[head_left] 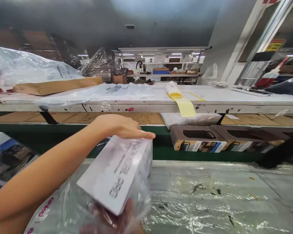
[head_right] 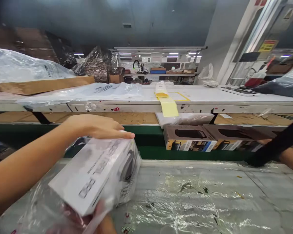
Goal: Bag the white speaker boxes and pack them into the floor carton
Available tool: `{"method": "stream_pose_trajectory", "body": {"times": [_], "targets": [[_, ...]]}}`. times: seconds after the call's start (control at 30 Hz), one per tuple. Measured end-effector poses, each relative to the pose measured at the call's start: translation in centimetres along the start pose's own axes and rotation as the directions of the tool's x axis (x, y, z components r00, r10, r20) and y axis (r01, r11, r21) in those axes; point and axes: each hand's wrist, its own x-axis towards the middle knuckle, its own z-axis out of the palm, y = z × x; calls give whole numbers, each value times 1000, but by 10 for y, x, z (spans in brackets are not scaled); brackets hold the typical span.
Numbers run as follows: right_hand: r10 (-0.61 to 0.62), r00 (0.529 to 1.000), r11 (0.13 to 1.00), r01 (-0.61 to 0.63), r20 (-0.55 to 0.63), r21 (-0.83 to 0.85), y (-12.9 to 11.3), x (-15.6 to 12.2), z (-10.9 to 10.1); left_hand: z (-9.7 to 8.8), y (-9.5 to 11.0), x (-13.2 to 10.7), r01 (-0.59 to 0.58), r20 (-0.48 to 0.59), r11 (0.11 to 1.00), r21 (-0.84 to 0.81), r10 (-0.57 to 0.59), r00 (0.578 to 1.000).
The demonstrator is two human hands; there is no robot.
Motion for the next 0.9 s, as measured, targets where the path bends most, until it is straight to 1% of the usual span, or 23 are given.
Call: {"method": "stream_pose_trajectory", "body": {"times": [0.03, 0.07, 0.1, 0.13, 0.17, 0.2, 0.23, 0.27, 0.3, 0.33, 0.37, 0.4, 0.43, 0.47, 0.5, 0.53, 0.57, 0.6, 0.67, 0.7, 0.77, 0.83, 0.9], "targets": [[52, 995, 998, -55, 81, 36, -9, 3, 6, 0, -3, 13, 38, 6, 999, 27, -38, 999], [103, 980, 992, -114, 171, 51, -19, 5, 6, 2, -10, 24, 53, 11, 998, 35, -53, 999], [152, 953, 985, -168, 263, 40, -29, 5, 2, 5, -19, 29, 41, 13, 999, 21, -42, 999], [192, 921, 979, -203, 339, -5, -39, 2, -7, 9, -30, 30, 11, 2, 1000, -11, -11, 1000], [218, 896, 976, -201, 386, -85, -49, -1, -20, 12, -41, 26, -26, -31, 998, -55, 25, 999], [222, 891, 970, -159, 397, -185, -59, -6, -36, 15, -52, 17, -54, -84, 994, -96, 45, 995], [203, 906, 950, -91, 372, -298, -68, -11, -53, 17, -61, 5, -54, -140, 991, -125, 36, 990], [138, 939, 909, 6, 314, -417, -77, -15, -69, 20, -69, -10, -20, -179, 990, -137, -5, 984], [4, 974, 845, 118, 227, -522, -84, -18, -82, 23, -74, -24, 35, -189, 990, -139, -61, 980], [-178, 973, 742, 229, 145, -630, -90, -18, -93, 26, -77, -38, 94, -167, 987, -134, -116, 979], [-362, 925, 603, 323, 111, -729, -94, -16, -99, 29, -77, -49, 140, -118, 981, -131, -155, 981], [-518, 844, 438, 398, 136, -806, -96, -11, -101, 33, -76, -57, 162, -60, 977, -137, -172, 983], [-619, 756, 259, 455, 216, -852, -94, -4, -101, 36, -73, -62, 165, -8, 974, -153, -168, 986], [-661, 679, 91, 497, 321, -863, -90, 4, -97, 39, -70, -65, 157, 21, 973, -172, -156, 988], [-661, 619, -47, 530, 424, -847, -84, 12, -91, 42, -66, -65, 149, 25, 971, -184, -147, 989], [-654, 566, -151, 553, 502, -820, -77, 21, -85, 45, -64, -63, 150, 13, 971, -187, -150, 989], [-650, 522, -223, 564, 552, -795, -69, 30, -77, 48, -62, -60, 156, -5, 970, -184, -160, 987], [-649, 491, -270, 565, 581, -779, -61, 37, -70, 50, -62, -56, 164, -21, 970, -179, -170, 985], [-642, 461, -319, 565, 612, -761, -51, 49, -55, 53, -67, -50, 140, -43, 974, -180, -150, 988], [-634, 461, -327, 568, 621, -755, -48, 52, -48, 55, -71, -49, 113, -59, 975, -192, -126, 990], [-606, 477, -322, 585, 636, -745, -48, 54, -34, 61, -80, -54, 63, -130, 968, -241, -96, 987], [-557, 491, -300, 633, 670, -714, -51, 50, -21, 72, -90, -70, 57, -222, 950, -306, -129, 966], [-487, 502, -241, 710, 715, -662, -54, 43, -13, 86, -99, -99, 86, -304, 924, -373, -209, 929]]}}
